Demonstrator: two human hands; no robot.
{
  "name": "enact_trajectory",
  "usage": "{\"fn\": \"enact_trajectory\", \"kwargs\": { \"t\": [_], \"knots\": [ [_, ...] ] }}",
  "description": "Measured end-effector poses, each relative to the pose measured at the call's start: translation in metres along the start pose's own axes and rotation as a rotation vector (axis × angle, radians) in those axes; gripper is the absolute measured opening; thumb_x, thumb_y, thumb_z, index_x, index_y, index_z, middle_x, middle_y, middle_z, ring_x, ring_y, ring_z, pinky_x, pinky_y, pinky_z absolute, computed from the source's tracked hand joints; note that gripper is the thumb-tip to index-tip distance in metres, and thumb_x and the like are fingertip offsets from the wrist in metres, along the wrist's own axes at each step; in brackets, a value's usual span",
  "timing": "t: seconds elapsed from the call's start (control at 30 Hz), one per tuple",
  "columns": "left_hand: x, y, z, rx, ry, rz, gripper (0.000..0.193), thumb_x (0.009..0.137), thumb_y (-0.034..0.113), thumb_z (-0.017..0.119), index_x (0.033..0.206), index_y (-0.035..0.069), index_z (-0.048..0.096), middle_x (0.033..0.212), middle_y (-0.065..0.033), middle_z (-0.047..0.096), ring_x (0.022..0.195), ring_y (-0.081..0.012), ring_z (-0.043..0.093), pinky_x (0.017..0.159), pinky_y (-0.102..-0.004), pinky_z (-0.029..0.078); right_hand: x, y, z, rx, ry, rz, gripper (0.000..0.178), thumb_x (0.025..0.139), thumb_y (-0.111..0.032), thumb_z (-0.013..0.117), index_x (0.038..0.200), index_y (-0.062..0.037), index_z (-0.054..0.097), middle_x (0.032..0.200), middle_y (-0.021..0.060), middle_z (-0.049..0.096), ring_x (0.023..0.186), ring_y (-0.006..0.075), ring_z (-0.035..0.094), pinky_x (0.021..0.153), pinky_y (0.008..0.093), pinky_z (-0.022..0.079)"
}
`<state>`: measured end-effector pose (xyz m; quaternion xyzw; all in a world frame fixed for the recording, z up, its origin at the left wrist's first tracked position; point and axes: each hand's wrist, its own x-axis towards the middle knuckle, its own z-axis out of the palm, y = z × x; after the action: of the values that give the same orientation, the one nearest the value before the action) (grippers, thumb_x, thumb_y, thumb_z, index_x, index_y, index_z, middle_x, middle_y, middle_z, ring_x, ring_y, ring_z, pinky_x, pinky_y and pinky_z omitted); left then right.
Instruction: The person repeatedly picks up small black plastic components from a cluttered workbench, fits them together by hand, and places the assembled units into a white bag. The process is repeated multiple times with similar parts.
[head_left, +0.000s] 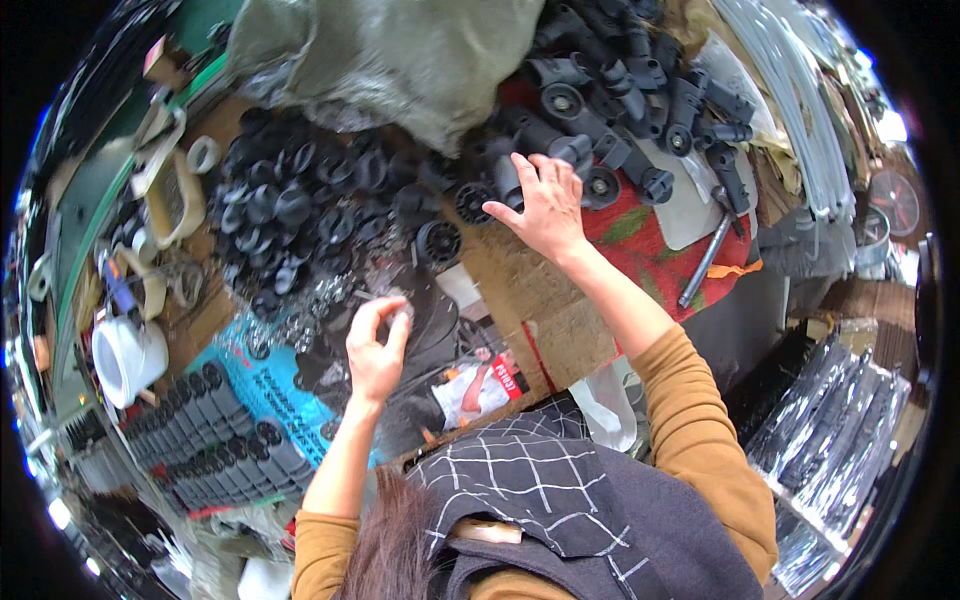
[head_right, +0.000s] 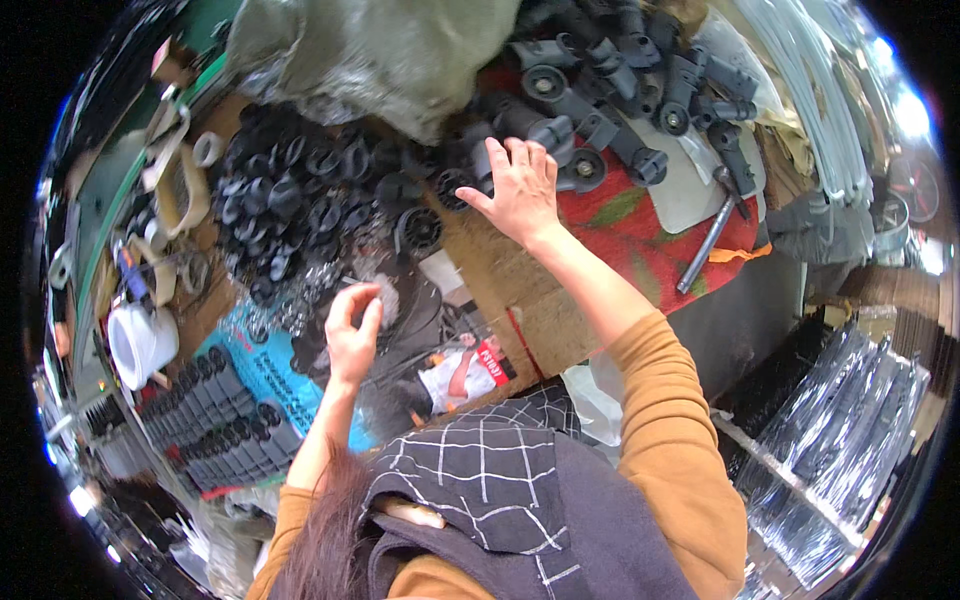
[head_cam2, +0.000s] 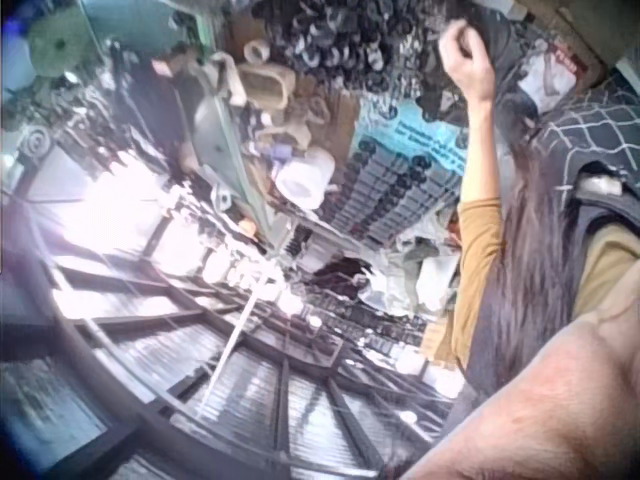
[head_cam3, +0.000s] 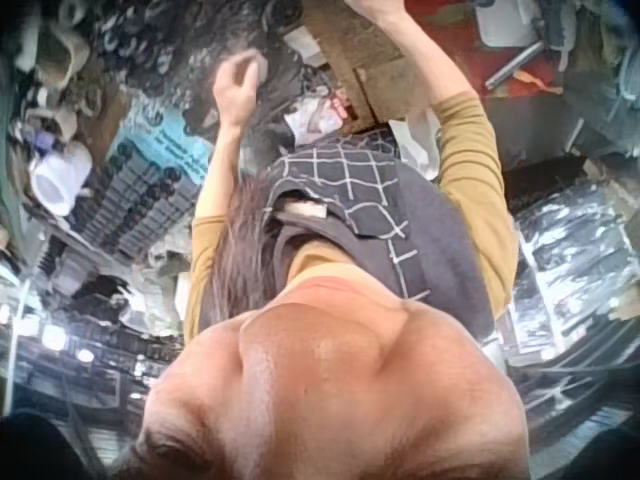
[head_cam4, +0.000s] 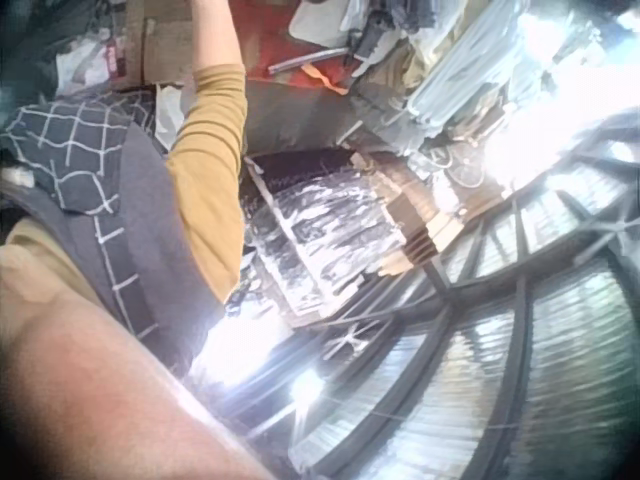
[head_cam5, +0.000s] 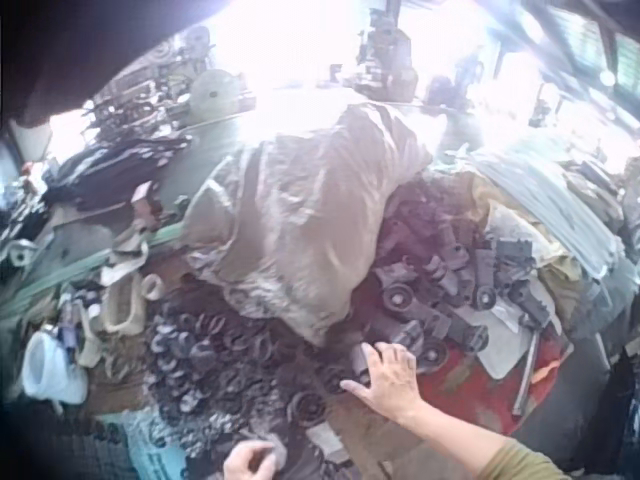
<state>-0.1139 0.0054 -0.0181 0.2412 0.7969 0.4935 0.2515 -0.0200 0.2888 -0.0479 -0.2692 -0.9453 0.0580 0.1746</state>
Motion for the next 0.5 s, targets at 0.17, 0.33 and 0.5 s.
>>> {"fn": "enact_trajectory", "kwargs": {
  "t": [0.17,0.33,0.5],
  "knots": [
    [-0.092,-0.046,-0.029,-0.143,0.096,-0.213,0.017,0.086,0.009,0.063,0.101,0.002,0.066,0.097,-0.0076,0.066,0.091,-0.0164,0.063,0.084,-0.0291,0.049,0.001,-0.025,0.004,0.169,-0.082,0.138,0.061,0.078,-0.017,0.065,0.131,0.0017,0.042,0.115,0.0217,0.055,0.105,0.0363,0.051,0.092,0.0440,0.041],
    [-0.090,-0.040,-0.015,-0.566,-0.019,-0.397,0.039,0.093,0.024,0.060,0.125,0.004,0.052,0.113,-0.0067,0.060,0.099,-0.0151,0.058,0.088,-0.0287,0.047,-0.076,-0.076,-0.039,0.158,0.087,-0.188,0.051,0.074,-0.002,0.065,0.124,-0.0015,0.050,0.116,0.0186,0.056,0.107,0.0341,0.052,0.095,0.0445,0.038],
    [-0.061,-0.046,0.003,-0.619,0.195,-0.570,0.059,0.083,0.030,0.070,0.127,0.003,0.043,0.115,-0.0079,0.055,0.101,-0.0169,0.054,0.085,-0.0311,0.047,-0.145,-0.157,-0.062,0.524,-0.295,-0.615,0.047,0.069,-0.013,0.072,0.114,-0.0089,0.059,0.111,0.0101,0.061,0.100,0.0280,0.059,0.087,0.0410,0.045]
  ]
}}
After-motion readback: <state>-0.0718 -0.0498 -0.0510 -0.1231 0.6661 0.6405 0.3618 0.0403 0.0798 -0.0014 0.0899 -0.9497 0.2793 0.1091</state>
